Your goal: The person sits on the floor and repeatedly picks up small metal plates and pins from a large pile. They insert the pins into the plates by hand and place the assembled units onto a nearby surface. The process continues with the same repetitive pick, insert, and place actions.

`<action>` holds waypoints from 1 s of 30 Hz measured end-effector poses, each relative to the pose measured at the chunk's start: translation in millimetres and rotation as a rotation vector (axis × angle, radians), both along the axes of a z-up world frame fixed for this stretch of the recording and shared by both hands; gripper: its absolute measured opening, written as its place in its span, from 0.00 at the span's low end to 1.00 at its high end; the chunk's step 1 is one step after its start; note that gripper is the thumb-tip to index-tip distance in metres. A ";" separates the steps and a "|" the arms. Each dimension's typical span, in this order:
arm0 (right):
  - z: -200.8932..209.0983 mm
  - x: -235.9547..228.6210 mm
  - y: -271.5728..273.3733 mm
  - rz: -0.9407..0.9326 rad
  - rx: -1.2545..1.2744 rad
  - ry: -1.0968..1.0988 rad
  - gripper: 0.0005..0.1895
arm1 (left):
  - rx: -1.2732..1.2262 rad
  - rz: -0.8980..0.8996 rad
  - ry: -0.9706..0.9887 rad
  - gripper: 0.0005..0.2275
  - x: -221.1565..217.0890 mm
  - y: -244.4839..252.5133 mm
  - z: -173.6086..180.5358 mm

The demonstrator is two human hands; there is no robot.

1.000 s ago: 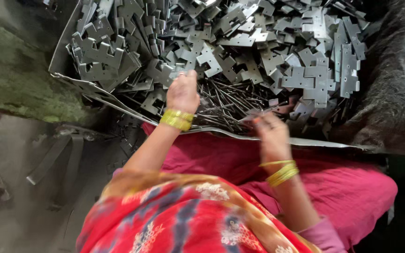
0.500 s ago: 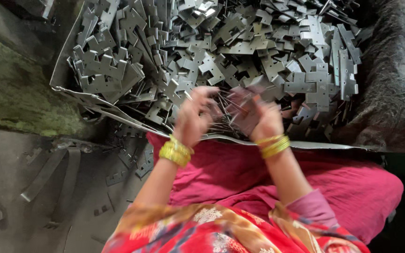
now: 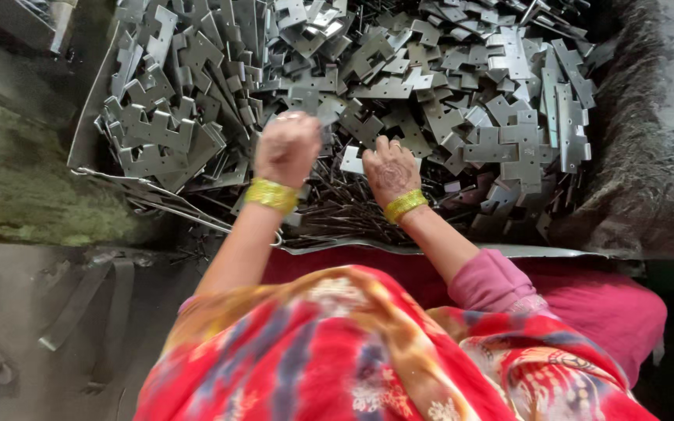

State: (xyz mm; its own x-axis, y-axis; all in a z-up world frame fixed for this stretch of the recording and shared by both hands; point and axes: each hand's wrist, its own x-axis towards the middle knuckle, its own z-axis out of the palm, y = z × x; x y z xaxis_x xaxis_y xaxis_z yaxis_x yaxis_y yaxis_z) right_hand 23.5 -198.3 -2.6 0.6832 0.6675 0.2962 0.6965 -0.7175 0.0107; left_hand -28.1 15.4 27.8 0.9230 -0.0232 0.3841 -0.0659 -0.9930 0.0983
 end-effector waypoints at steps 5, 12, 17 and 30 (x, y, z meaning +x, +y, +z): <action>18.5 -17.2 -49.7 -0.051 0.205 0.046 0.02 | 0.028 0.085 0.539 0.08 -3.5 -21.0 27.5; 16.3 -65.1 -169.9 -0.093 1.758 1.167 0.10 | -0.367 0.086 -0.034 0.07 86.0 -129.5 -15.2; -1.6 -84.5 -212.6 -0.323 1.940 1.156 0.12 | -0.613 0.468 0.299 0.19 119.2 -190.6 -15.7; -11.1 -58.1 -171.5 -0.328 1.847 1.531 0.13 | -1.399 0.428 0.275 0.11 24.4 -110.2 -22.2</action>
State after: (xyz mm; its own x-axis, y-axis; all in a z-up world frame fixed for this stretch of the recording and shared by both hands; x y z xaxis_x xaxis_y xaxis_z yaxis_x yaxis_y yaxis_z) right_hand -34.6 -369.9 -13.8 0.8764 0.2879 -0.3861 -0.4812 0.5561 -0.6777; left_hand -3.7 -94.8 5.6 0.8098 0.4934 -0.3175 0.3778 -0.0244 0.9256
